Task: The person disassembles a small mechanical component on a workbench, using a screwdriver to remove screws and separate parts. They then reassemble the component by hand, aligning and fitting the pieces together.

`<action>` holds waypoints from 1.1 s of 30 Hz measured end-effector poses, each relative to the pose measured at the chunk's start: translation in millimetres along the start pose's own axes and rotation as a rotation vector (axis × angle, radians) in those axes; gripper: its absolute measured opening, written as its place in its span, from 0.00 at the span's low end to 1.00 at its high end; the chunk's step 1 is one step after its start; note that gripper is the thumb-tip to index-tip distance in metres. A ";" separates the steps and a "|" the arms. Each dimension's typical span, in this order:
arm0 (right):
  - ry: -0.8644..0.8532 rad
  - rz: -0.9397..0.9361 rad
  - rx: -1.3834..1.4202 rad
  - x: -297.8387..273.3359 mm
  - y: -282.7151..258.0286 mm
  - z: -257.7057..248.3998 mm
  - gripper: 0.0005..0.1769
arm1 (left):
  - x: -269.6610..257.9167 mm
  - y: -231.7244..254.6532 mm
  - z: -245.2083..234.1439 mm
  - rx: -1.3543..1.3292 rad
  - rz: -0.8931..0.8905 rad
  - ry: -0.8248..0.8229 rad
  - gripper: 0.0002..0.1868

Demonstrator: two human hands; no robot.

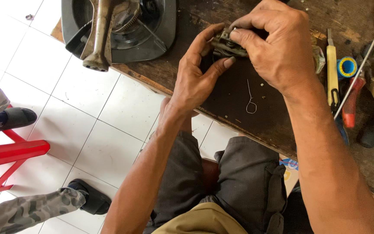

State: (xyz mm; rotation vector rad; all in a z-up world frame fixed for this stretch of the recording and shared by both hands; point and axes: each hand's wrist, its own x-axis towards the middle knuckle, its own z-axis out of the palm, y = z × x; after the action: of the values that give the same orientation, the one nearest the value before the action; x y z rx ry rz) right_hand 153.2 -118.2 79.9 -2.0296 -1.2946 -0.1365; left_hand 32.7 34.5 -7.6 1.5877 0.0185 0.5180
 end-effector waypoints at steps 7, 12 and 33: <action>-0.024 -0.049 0.028 -5.0 -10.3 -6.8 0.06 | -1.4 3.4 -2.2 -0.098 0.019 -0.020 0.32; -0.059 -0.103 0.023 -6.9 -17.6 -7.7 0.06 | -1.2 -9.2 -0.8 0.010 0.040 0.004 0.33; -0.207 -0.131 -0.084 -7.4 -21.8 -16.0 0.20 | -8.1 -1.2 -4.8 0.031 -0.012 -0.053 0.42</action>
State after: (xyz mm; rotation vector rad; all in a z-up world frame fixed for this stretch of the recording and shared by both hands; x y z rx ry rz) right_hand 135.9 -128.4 99.5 -2.0719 -1.5755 -0.0423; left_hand 24.2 36.6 -11.3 1.6300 -0.0040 0.4680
